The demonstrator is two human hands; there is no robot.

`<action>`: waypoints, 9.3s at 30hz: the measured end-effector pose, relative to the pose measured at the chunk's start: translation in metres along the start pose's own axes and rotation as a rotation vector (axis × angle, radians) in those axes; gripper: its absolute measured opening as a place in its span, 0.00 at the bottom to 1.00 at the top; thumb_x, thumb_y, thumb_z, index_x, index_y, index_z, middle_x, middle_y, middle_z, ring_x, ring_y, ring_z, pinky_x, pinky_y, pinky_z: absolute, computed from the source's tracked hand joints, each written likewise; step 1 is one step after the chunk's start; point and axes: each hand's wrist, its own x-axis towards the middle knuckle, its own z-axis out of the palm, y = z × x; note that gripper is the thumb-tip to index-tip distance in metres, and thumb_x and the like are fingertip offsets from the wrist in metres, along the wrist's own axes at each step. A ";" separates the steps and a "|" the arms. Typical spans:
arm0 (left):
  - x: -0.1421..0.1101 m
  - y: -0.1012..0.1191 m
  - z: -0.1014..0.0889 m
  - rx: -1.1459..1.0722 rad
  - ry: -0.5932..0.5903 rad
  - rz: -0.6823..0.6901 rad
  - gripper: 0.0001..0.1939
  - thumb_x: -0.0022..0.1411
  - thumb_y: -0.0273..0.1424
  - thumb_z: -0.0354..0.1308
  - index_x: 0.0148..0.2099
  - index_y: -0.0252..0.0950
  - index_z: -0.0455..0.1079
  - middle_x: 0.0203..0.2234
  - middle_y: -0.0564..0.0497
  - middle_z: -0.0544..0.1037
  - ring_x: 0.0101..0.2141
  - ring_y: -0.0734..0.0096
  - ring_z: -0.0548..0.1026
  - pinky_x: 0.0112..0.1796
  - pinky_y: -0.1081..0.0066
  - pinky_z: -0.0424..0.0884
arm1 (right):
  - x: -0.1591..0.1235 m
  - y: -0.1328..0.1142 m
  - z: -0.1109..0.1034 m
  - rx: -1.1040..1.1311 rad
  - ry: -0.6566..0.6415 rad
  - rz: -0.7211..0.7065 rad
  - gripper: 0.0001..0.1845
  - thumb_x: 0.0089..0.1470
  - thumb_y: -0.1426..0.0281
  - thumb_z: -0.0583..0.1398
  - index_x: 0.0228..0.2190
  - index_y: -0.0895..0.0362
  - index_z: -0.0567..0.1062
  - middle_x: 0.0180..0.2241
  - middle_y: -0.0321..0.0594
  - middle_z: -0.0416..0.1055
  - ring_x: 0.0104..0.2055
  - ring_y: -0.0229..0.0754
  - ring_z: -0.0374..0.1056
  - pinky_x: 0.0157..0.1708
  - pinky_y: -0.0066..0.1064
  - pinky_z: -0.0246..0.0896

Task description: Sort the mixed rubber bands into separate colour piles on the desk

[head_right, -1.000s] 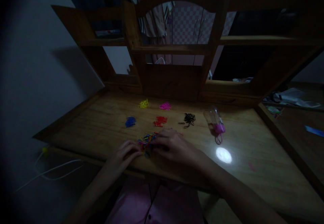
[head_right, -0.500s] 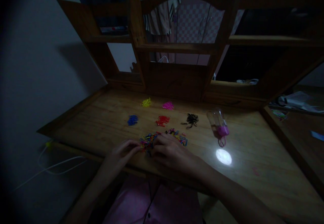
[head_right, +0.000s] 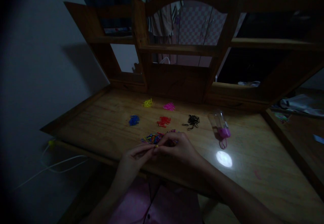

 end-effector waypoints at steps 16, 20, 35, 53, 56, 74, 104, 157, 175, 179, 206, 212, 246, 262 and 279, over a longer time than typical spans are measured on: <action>0.140 0.016 -0.062 0.402 0.200 0.291 0.09 0.58 0.34 0.59 0.38 0.34 0.73 0.32 0.47 0.81 0.33 0.67 0.80 0.36 0.69 0.76 | 0.008 0.009 -0.040 -0.091 0.378 -0.012 0.16 0.59 0.60 0.58 0.45 0.55 0.75 0.32 0.39 0.72 0.30 0.37 0.66 0.29 0.28 0.62; 0.209 0.015 -0.080 0.829 0.145 0.358 0.06 0.58 0.29 0.57 0.36 0.33 0.74 0.32 0.46 0.81 0.33 0.67 0.78 0.36 0.71 0.70 | 0.011 0.026 -0.063 -0.068 0.427 0.031 0.16 0.58 0.59 0.58 0.40 0.56 0.76 0.33 0.40 0.72 0.30 0.37 0.66 0.29 0.28 0.62; 0.171 0.032 -0.098 1.024 0.132 0.464 0.12 0.65 0.32 0.52 0.46 0.37 0.74 0.43 0.46 0.78 0.44 0.62 0.74 0.47 0.66 0.66 | 0.004 0.014 -0.059 -0.405 -0.227 -0.064 0.12 0.54 0.67 0.63 0.42 0.53 0.77 0.39 0.39 0.72 0.36 0.38 0.68 0.36 0.30 0.64; 0.021 -0.025 -0.072 0.324 0.132 0.061 0.14 0.64 0.40 0.54 0.38 0.37 0.75 0.34 0.51 0.81 0.37 0.65 0.78 0.43 0.70 0.72 | 0.003 0.014 -0.004 -0.515 -0.214 -0.183 0.12 0.55 0.68 0.63 0.42 0.52 0.76 0.41 0.40 0.73 0.42 0.42 0.68 0.42 0.32 0.62; 0.022 -0.027 -0.072 0.288 0.119 0.058 0.13 0.64 0.40 0.54 0.38 0.37 0.75 0.33 0.51 0.81 0.37 0.66 0.78 0.43 0.71 0.71 | 0.004 0.019 -0.005 -0.509 -0.200 -0.179 0.12 0.54 0.65 0.64 0.41 0.52 0.77 0.40 0.40 0.73 0.42 0.42 0.69 0.43 0.33 0.62; 0.023 -0.028 -0.070 0.308 0.059 0.041 0.13 0.65 0.40 0.54 0.39 0.38 0.75 0.33 0.53 0.80 0.37 0.67 0.77 0.43 0.71 0.69 | 0.012 0.016 -0.019 0.096 0.026 0.234 0.12 0.49 0.60 0.66 0.30 0.57 0.80 0.32 0.41 0.76 0.31 0.39 0.70 0.31 0.30 0.63; 0.020 -0.010 -0.005 0.429 0.040 0.359 0.05 0.63 0.33 0.57 0.38 0.41 0.75 0.34 0.52 0.79 0.38 0.68 0.76 0.42 0.70 0.71 | 0.015 0.025 -0.027 0.171 0.225 0.177 0.14 0.53 0.58 0.62 0.34 0.57 0.72 0.29 0.41 0.75 0.29 0.42 0.72 0.32 0.34 0.69; 0.018 -0.017 -0.011 0.405 0.097 0.284 0.07 0.65 0.33 0.54 0.37 0.39 0.73 0.32 0.51 0.77 0.36 0.69 0.75 0.40 0.72 0.69 | 0.010 0.064 -0.114 -0.646 0.446 0.286 0.13 0.48 0.61 0.62 0.31 0.58 0.78 0.27 0.44 0.77 0.27 0.45 0.73 0.25 0.32 0.64; 0.019 -0.019 -0.011 0.398 0.133 0.298 0.07 0.65 0.32 0.54 0.36 0.39 0.73 0.33 0.52 0.77 0.36 0.70 0.75 0.39 0.73 0.69 | 0.014 0.041 -0.088 -0.738 0.020 0.113 0.17 0.61 0.61 0.53 0.34 0.56 0.79 0.32 0.44 0.76 0.33 0.44 0.70 0.31 0.31 0.61; 0.019 -0.019 -0.011 0.414 0.136 0.306 0.06 0.64 0.31 0.56 0.36 0.39 0.73 0.32 0.53 0.77 0.35 0.71 0.75 0.38 0.74 0.69 | 0.013 0.045 -0.091 -0.795 0.098 0.085 0.17 0.62 0.63 0.52 0.35 0.57 0.79 0.34 0.46 0.75 0.35 0.45 0.70 0.33 0.32 0.62; 0.020 -0.022 -0.012 0.411 0.145 0.332 0.06 0.63 0.31 0.56 0.36 0.39 0.73 0.32 0.52 0.78 0.35 0.69 0.76 0.38 0.72 0.70 | 0.014 0.034 -0.060 -0.579 -0.107 -0.071 0.10 0.57 0.74 0.58 0.39 0.54 0.77 0.37 0.40 0.73 0.37 0.39 0.69 0.37 0.30 0.63; 0.019 -0.020 -0.012 0.405 0.126 0.306 0.06 0.64 0.31 0.55 0.37 0.39 0.73 0.32 0.52 0.78 0.36 0.70 0.76 0.38 0.73 0.69 | 0.014 0.032 -0.067 -0.491 -0.119 -0.015 0.07 0.56 0.68 0.59 0.36 0.55 0.76 0.34 0.40 0.73 0.34 0.39 0.68 0.34 0.30 0.63; 0.028 -0.011 0.005 0.321 0.062 0.350 0.05 0.63 0.32 0.58 0.39 0.41 0.76 0.35 0.52 0.79 0.39 0.67 0.76 0.41 0.69 0.72 | 0.015 0.042 -0.082 -0.684 0.038 -0.002 0.08 0.55 0.70 0.59 0.35 0.54 0.78 0.32 0.39 0.76 0.32 0.41 0.70 0.33 0.31 0.63; 0.028 -0.014 0.006 0.326 0.101 0.344 0.05 0.63 0.31 0.57 0.39 0.41 0.75 0.35 0.52 0.79 0.38 0.67 0.76 0.41 0.68 0.72 | 0.017 0.033 -0.063 -1.127 -0.180 -0.170 0.08 0.55 0.77 0.56 0.34 0.57 0.75 0.34 0.44 0.72 0.34 0.42 0.67 0.32 0.31 0.56; 0.027 -0.012 0.004 0.340 0.083 0.332 0.05 0.63 0.31 0.57 0.38 0.41 0.75 0.35 0.52 0.79 0.38 0.68 0.76 0.41 0.70 0.71 | 0.012 0.072 -0.126 -1.058 0.243 0.057 0.07 0.51 0.73 0.58 0.31 0.56 0.76 0.32 0.41 0.71 0.28 0.39 0.66 0.27 0.29 0.57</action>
